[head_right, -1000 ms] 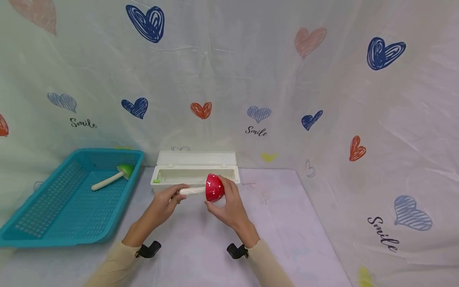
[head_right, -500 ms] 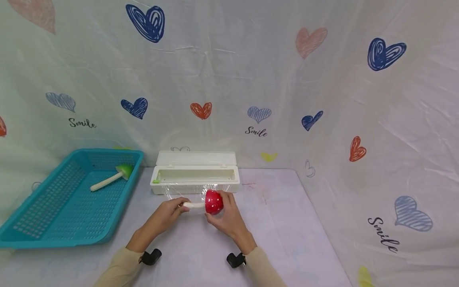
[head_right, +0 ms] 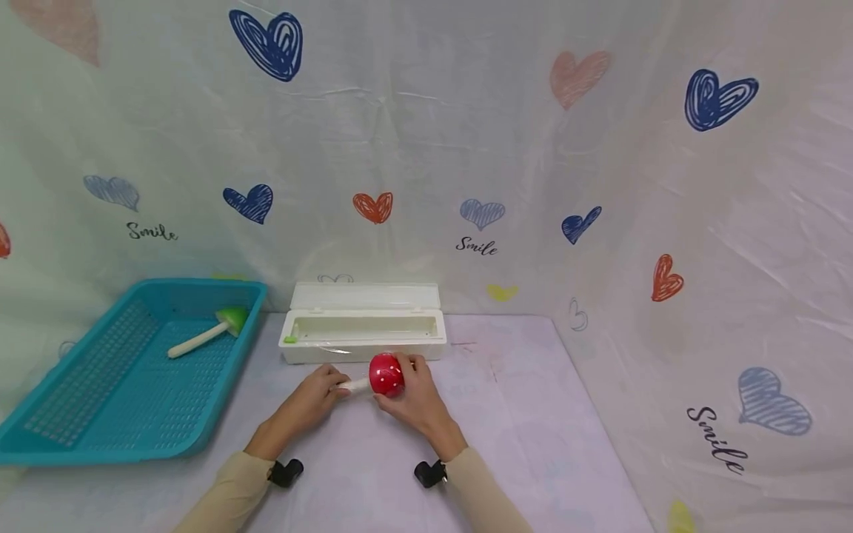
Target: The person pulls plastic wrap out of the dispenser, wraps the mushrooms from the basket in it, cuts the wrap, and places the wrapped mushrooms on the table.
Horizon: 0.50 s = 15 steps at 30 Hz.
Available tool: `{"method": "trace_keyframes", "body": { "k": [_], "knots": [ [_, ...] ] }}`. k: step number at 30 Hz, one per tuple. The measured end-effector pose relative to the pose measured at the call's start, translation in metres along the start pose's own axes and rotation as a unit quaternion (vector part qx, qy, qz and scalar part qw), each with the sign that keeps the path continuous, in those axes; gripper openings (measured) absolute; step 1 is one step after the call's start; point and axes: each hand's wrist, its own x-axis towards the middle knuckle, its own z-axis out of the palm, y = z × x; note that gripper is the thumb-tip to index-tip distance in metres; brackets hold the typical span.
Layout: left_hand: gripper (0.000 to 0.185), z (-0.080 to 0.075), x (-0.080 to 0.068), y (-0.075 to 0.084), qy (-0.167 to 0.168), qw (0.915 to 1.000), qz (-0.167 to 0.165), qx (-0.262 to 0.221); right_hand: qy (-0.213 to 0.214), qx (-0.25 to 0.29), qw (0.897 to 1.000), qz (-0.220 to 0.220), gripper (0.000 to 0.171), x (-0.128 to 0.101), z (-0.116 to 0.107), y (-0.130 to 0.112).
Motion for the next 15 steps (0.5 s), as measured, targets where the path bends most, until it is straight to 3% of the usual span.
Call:
{"method": "trace_keyframes", "body": {
  "k": [4, 8, 12, 15],
  "knots": [
    [0.021, 0.004, 0.001, -0.002, -0.011, 0.9996, -0.014, 0.021, -0.014, -0.022, 1.000, -0.010, 0.080, 0.004, 0.003, -0.004],
    [0.028, 0.003, 0.001, -0.004, 0.011, 0.9986, -0.018, 0.049, -0.018, -0.066, 0.997, -0.018, 0.082, 0.004, 0.003, -0.006],
    [0.026, -0.008, -0.002, -0.011, 0.080, 0.9958, -0.038, 0.022, -0.022, -0.077, 0.997, -0.023, 0.083, 0.003, 0.002, -0.006],
    [0.025, -0.017, -0.001, -0.020, 0.157, 0.9857, -0.052, -0.031, -0.029, -0.066, 0.997, -0.024, 0.081, 0.003, -0.003, -0.008]
  ]
}}
